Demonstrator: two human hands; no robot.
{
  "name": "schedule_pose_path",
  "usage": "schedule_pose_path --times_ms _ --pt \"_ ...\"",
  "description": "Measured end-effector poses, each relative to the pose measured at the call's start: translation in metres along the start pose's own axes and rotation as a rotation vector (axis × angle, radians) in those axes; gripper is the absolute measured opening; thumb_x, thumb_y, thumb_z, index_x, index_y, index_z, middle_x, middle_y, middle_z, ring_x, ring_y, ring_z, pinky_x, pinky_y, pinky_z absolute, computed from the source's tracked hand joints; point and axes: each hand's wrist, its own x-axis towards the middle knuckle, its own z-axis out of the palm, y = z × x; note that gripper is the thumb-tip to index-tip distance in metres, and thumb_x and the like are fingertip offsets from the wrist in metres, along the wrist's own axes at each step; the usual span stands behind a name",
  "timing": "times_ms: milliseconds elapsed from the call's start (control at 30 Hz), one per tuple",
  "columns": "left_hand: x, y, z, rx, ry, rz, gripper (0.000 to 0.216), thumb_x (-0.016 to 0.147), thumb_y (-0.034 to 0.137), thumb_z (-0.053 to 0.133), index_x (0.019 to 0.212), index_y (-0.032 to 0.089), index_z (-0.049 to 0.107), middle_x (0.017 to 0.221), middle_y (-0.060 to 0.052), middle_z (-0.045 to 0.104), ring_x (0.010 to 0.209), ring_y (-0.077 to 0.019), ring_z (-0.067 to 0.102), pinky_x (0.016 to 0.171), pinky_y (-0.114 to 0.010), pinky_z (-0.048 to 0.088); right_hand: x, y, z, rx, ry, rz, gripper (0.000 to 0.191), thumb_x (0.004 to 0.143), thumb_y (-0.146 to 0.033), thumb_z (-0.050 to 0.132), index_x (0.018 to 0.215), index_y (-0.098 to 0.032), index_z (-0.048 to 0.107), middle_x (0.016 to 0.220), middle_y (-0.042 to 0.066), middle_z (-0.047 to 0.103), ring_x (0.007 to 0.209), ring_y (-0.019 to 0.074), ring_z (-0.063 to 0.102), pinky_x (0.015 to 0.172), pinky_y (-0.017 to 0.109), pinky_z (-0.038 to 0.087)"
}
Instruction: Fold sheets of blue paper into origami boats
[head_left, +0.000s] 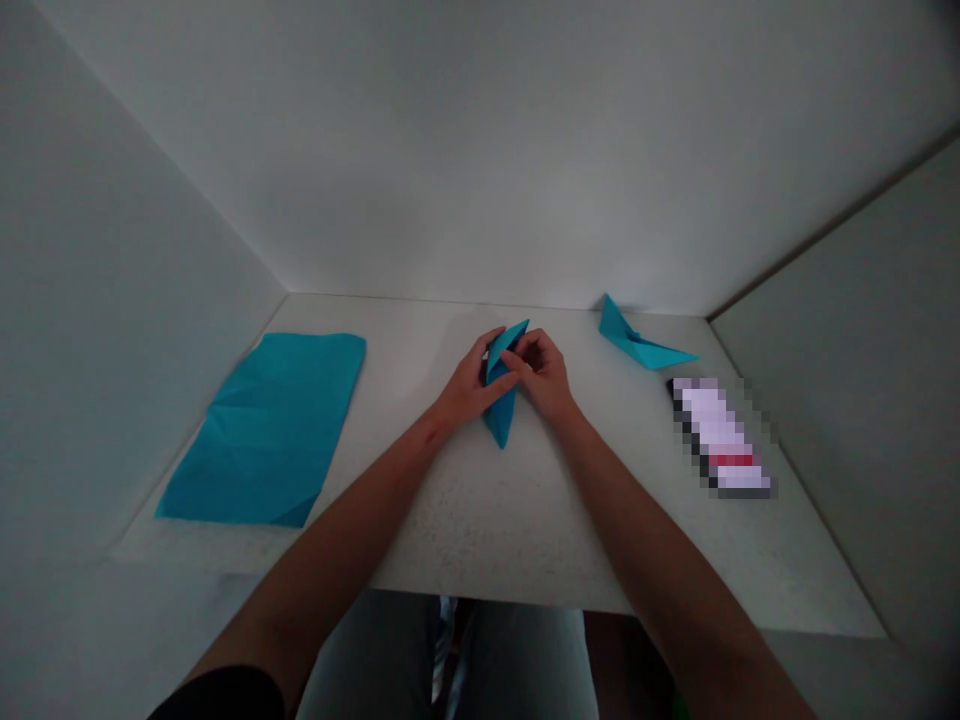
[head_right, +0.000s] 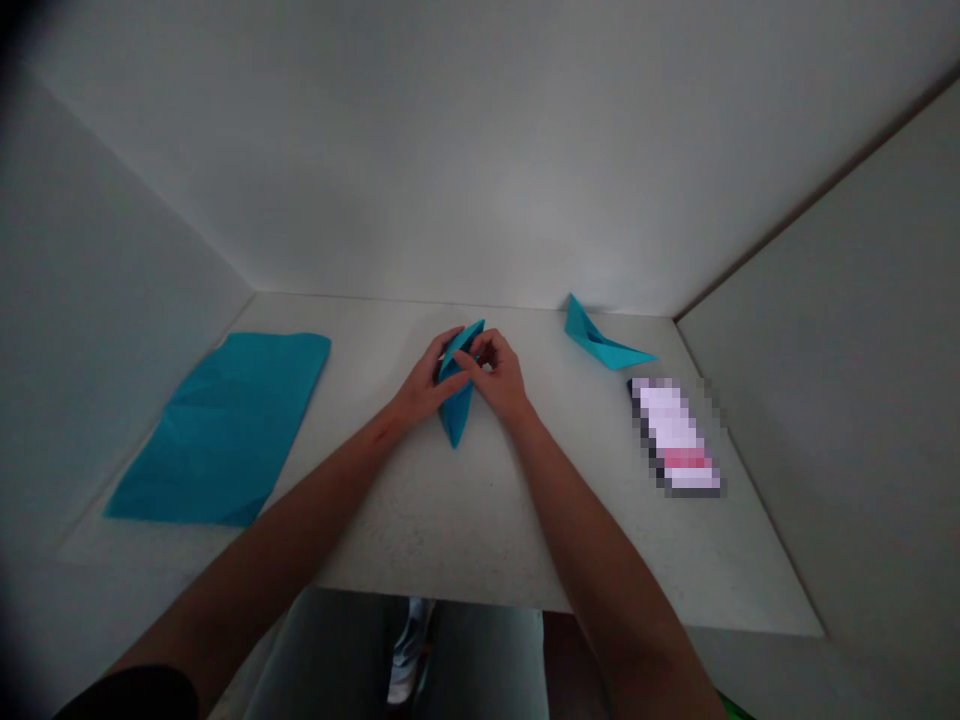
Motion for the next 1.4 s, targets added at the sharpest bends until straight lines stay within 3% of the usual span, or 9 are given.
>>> schedule_pose_path --times_ms 167,367,667,867,967,1067,1167,1300,1400 --pt "-0.001 0.002 -0.002 -0.039 -0.061 -0.07 0.073 0.104 0.057 0.068 0.165 0.021 0.052 0.151 -0.018 0.072 0.114 -0.0282 0.077 0.095 -0.042 0.065 0.002 0.001 -0.003 0.073 0.021 0.031 0.049 0.094 -0.071 0.077 0.092 -0.03 0.052 0.078 -0.003 0.062 0.07 0.0175 0.055 0.066 0.034 0.048" --pt "-0.001 0.004 -0.001 0.041 -0.002 -0.043 0.065 0.108 0.046 0.057 0.167 0.019 0.053 0.166 -0.016 0.064 0.145 -0.0323 0.066 0.127 -0.051 0.052 0.004 0.004 -0.007 0.075 0.007 0.081 0.046 0.095 -0.069 0.076 0.091 -0.029 0.054 0.075 -0.003 0.065 0.062 0.0157 0.051 0.06 0.033 0.043" --pt "0.002 0.002 -0.003 0.002 0.068 -0.067 0.058 0.112 0.047 0.053 0.165 0.025 0.059 0.172 -0.012 0.061 0.161 -0.0306 0.056 0.139 -0.052 0.039 0.004 0.009 -0.005 0.039 0.013 0.101 0.048 0.088 -0.068 0.087 0.095 -0.029 0.06 0.081 -0.003 0.068 0.068 0.0158 0.057 0.061 0.031 0.045" --pt "0.001 0.0 -0.002 0.061 -0.02 -0.004 0.066 0.115 0.058 0.053 0.173 0.026 0.05 0.182 -0.012 0.049 0.171 -0.0305 0.043 0.145 -0.053 0.028 0.004 0.01 -0.006 -0.021 0.026 0.072 0.047 0.094 -0.07 0.081 0.089 -0.027 0.063 0.082 -0.001 0.064 0.075 0.0174 0.057 0.067 0.032 0.048" --pt "0.001 -0.006 0.002 0.062 0.009 -0.008 0.075 0.111 0.063 0.062 0.175 0.027 0.046 0.178 -0.015 0.053 0.159 -0.0332 0.056 0.136 -0.054 0.043 0.005 0.008 -0.006 -0.022 0.023 0.05 0.045 0.097 -0.069 0.077 0.09 -0.026 0.066 0.084 0.0 0.066 0.079 0.0184 0.058 0.074 0.034 0.05" --pt "0.002 -0.011 0.004 0.011 0.107 -0.053 0.076 0.107 0.064 0.069 0.172 0.031 0.046 0.165 -0.016 0.063 0.123 -0.0279 0.076 0.108 -0.046 0.064 0.007 0.006 -0.005 0.017 0.053 0.051 0.041 0.096 -0.065 0.074 0.086 -0.026 0.066 0.08 -0.001 0.064 0.075 0.0175 0.055 0.071 0.032 0.047" --pt "0.006 -0.014 0.001 -0.016 0.247 -0.051 0.065 0.105 0.062 0.072 0.161 0.032 0.056 0.154 -0.014 0.069 0.105 -0.023 0.077 0.09 -0.038 0.066 0.009 0.005 -0.005 0.053 0.059 0.082 0.031 0.09 -0.054 0.073 0.08 -0.026 0.063 0.075 -0.002 0.057 0.069 0.0159 0.049 0.066 0.031 0.043" --pt "0.012 -0.018 -0.012 0.027 0.417 -0.02 0.05 0.104 0.061 0.072 0.144 0.032 0.064 0.139 -0.012 0.075 0.106 -0.0232 0.077 0.087 -0.036 0.065 0.009 0.003 -0.007 0.119 0.021 0.114 0.026 0.081 -0.045 0.069 0.069 -0.026 0.057 0.068 -0.003 0.045 0.065 0.0157 0.043 0.064 0.031 0.04" --pt "0.017 -0.023 -0.025 0.056 0.52 0.01 0.045 0.102 0.06 0.075 0.133 0.028 0.068 0.129 -0.012 0.078 0.11 -0.0243 0.077 0.095 -0.038 0.065 0.008 0.002 -0.01 0.176 -0.007 0.103 0.027 0.075 -0.044 0.069 0.063 -0.025 0.054 0.073 0.0 0.046 0.067 0.0156 0.043 0.062 0.031 0.04"
